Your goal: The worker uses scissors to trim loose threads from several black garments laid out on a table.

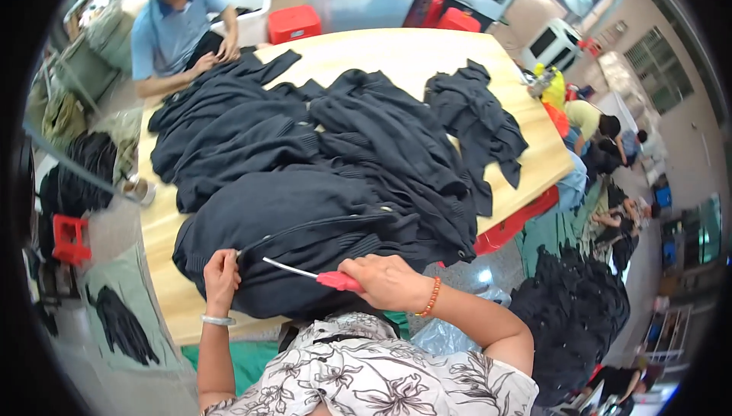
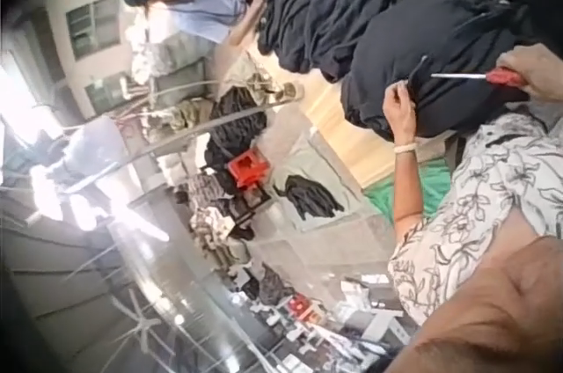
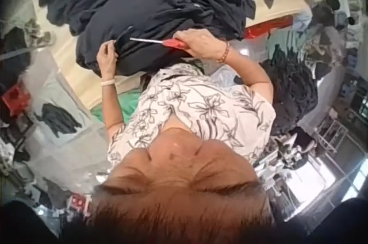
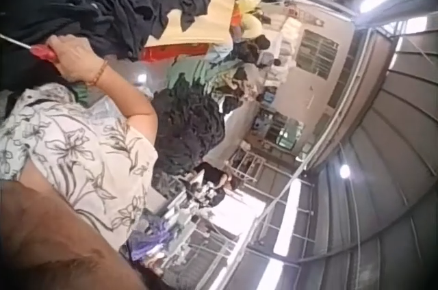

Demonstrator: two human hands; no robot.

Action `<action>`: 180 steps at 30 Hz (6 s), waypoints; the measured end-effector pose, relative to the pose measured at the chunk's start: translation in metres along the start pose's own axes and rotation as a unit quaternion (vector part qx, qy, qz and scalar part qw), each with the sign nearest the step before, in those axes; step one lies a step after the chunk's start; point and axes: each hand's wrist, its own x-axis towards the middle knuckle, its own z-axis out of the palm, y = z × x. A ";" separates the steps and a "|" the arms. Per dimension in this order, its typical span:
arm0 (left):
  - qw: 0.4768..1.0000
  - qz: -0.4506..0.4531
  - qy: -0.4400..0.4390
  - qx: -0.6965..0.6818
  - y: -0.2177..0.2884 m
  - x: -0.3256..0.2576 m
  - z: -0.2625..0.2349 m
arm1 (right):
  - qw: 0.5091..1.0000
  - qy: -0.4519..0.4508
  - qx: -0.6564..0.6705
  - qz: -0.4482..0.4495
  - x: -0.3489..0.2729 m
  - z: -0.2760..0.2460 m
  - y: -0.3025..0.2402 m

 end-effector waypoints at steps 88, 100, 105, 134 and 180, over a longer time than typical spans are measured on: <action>0.825 0.310 -0.252 0.399 0.038 0.024 0.308 | 0.936 0.201 0.137 0.255 -0.162 0.067 0.106; 0.924 0.249 -0.235 0.168 0.007 0.043 0.314 | 0.943 0.165 0.178 0.226 -0.159 0.050 0.114; 0.911 0.390 -0.082 0.108 0.033 -0.004 0.247 | 0.932 0.135 0.252 0.225 -0.139 0.049 0.124; 0.970 -0.160 0.115 -0.140 -0.091 -0.030 -0.109 | 0.993 0.016 0.098 -0.058 0.004 0.027 0.034; 0.865 0.262 -0.160 -0.397 0.294 0.067 -0.094 | 0.820 0.453 -0.323 -0.136 0.133 -0.136 0.047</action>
